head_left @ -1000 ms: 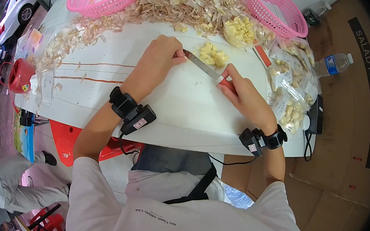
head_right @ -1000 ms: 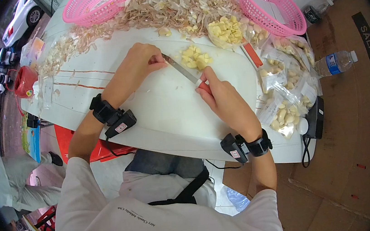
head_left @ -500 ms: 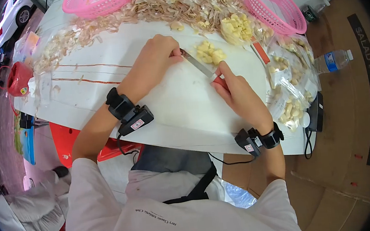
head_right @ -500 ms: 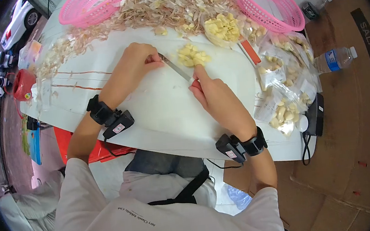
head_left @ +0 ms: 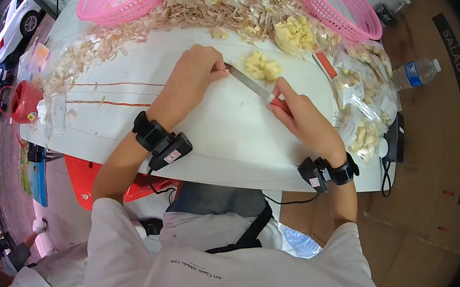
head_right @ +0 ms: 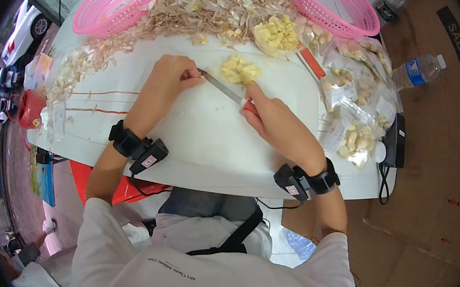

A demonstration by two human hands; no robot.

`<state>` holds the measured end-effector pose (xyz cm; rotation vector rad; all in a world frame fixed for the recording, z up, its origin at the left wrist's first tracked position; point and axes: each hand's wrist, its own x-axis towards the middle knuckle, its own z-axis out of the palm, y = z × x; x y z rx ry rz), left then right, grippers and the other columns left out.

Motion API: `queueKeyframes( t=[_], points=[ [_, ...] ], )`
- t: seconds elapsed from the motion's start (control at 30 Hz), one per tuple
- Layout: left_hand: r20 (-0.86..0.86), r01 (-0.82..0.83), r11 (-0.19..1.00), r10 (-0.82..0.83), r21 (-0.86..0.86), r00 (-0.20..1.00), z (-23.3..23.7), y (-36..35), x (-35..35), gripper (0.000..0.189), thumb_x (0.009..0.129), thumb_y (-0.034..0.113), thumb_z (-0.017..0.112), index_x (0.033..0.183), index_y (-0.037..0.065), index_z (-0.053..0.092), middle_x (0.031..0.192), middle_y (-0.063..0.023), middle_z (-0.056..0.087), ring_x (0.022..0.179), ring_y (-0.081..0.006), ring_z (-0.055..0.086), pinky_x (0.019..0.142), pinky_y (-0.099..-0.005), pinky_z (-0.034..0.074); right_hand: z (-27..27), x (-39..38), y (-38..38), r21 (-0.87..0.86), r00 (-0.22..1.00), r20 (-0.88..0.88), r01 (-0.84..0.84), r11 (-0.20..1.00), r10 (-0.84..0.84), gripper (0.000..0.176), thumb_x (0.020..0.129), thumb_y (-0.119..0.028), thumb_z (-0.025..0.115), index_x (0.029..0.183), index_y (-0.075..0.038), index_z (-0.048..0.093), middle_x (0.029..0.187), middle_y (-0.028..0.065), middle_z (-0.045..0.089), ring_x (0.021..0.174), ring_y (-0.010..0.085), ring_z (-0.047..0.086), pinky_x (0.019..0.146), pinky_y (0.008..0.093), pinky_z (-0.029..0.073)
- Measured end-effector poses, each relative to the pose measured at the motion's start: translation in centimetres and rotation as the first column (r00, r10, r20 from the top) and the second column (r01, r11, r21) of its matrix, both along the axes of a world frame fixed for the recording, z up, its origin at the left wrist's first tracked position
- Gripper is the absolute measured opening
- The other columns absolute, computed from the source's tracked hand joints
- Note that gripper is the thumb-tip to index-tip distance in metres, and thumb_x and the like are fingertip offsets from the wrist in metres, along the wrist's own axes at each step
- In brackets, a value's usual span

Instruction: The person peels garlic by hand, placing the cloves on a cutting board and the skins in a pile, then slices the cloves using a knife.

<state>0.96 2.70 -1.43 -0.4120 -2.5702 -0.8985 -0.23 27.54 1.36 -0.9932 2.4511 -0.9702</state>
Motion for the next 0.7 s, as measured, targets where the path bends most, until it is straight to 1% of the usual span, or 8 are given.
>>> queueKeyframes(
  t=[0.07, 0.13, 0.2, 0.27, 0.43, 0.5, 0.63, 0.7],
  points=[
    [0.085, -0.010, 1.000, 0.010, 0.003, 0.996, 0.4, 0.3, -0.1, 0.010, 0.076, 0.006, 0.071, 0.075, -0.003, 0.067, 0.074, -0.0153, 0.066, 0.066, -0.0255, 0.064, 0.063, -0.0324, 0.051, -0.2, 0.2, -0.6, -0.003, 1.000, -0.018, 0.004, 1.000, -0.004, 0.023, 0.091, -0.010, 0.056, 0.106, -0.001, 0.040, 0.079, 0.0221, 0.061, 0.073, 0.0409, 0.060, 0.064, 0.0448, 0.046],
    [0.066, 0.001, 1.000, -0.002, 0.017, 0.998, -0.6, -0.1, -0.4, 0.010, 0.076, 0.006, 0.071, 0.075, -0.003, 0.067, 0.074, -0.0155, 0.066, 0.065, -0.0256, 0.064, 0.063, -0.0325, 0.051, -0.1, 0.3, -0.4, -0.007, 0.999, -0.042, 0.006, 1.000, -0.007, 0.024, 0.091, -0.010, 0.056, 0.106, -0.001, 0.040, 0.078, 0.0219, 0.061, 0.073, 0.0406, 0.061, 0.064, 0.0448, 0.046],
    [0.041, 0.000, 1.000, -0.001, 0.027, 0.999, -0.6, -0.3, -0.5, 0.011, 0.076, 0.006, 0.072, 0.076, -0.003, 0.067, 0.074, -0.0158, 0.066, 0.065, -0.0257, 0.064, 0.062, -0.0327, 0.051, 0.3, 0.1, 0.2, 0.005, 1.000, -0.005, -0.005, 1.000, 0.005, 0.025, 0.091, -0.010, 0.055, 0.108, 0.000, 0.039, 0.079, 0.0218, 0.061, 0.073, 0.0405, 0.061, 0.064, 0.0450, 0.046],
    [0.135, -0.032, 0.999, 0.029, 0.021, 0.990, 0.3, 0.1, -0.1, 0.011, 0.076, 0.006, 0.072, 0.076, -0.004, 0.067, 0.074, -0.0161, 0.066, 0.065, -0.0256, 0.065, 0.062, -0.0329, 0.051, -0.2, -0.1, 0.0, -0.006, 1.000, -0.018, -0.014, 1.000, 0.014, 0.025, 0.091, -0.010, 0.055, 0.109, -0.001, 0.039, 0.079, 0.0217, 0.061, 0.073, 0.0404, 0.061, 0.064, 0.0452, 0.046],
    [0.075, -0.020, 1.000, 0.019, 0.001, 0.997, -0.2, 0.1, -0.2, 0.010, 0.076, 0.005, 0.071, 0.076, -0.004, 0.067, 0.073, -0.0161, 0.066, 0.065, -0.0246, 0.065, 0.062, -0.0326, 0.051, -0.7, 0.3, -0.8, 0.035, 0.998, -0.065, 0.014, 0.999, -0.012, 0.025, 0.092, -0.010, 0.055, 0.110, -0.001, 0.040, 0.079, 0.0217, 0.061, 0.074, 0.0400, 0.061, 0.064, 0.0455, 0.046],
    [0.068, -0.026, 1.000, 0.027, -0.009, 0.997, -0.5, -0.1, -0.3, 0.010, 0.076, 0.006, 0.071, 0.077, -0.004, 0.067, 0.073, -0.0159, 0.066, 0.065, -0.0243, 0.065, 0.062, -0.0325, 0.052, -0.7, 0.0, 0.1, -0.032, 1.000, -0.001, -0.001, 0.999, 0.001, 0.023, 0.092, -0.010, 0.055, 0.108, -0.002, 0.040, 0.080, 0.0223, 0.061, 0.075, 0.0406, 0.061, 0.065, 0.0458, 0.045],
    [0.084, -0.015, 1.000, 0.013, 0.021, 0.996, -0.2, -0.2, -0.2, 0.011, 0.076, 0.006, 0.072, 0.078, -0.004, 0.068, 0.074, -0.0157, 0.067, 0.065, -0.0241, 0.065, 0.062, -0.0318, 0.052, 0.0, 0.0, 0.6, 0.023, 0.999, 0.043, 0.015, 1.000, -0.016, 0.022, 0.092, -0.010, 0.055, 0.105, -0.001, 0.039, 0.080, 0.0229, 0.061, 0.074, 0.0413, 0.060, 0.064, 0.0455, 0.045],
    [0.095, -0.011, 1.000, 0.009, 0.022, 0.995, -0.1, -0.1, -0.1, 0.012, 0.076, 0.006, 0.072, 0.078, -0.005, 0.068, 0.074, -0.0157, 0.067, 0.065, -0.0240, 0.066, 0.061, -0.0316, 0.052, 0.0, 0.0, 0.5, 0.013, 0.999, -0.024, 0.048, 0.999, -0.048, 0.022, 0.092, -0.010, 0.056, 0.103, -0.001, 0.039, 0.079, 0.0229, 0.061, 0.074, 0.0414, 0.060, 0.064, 0.0445, 0.045]
  ],
)
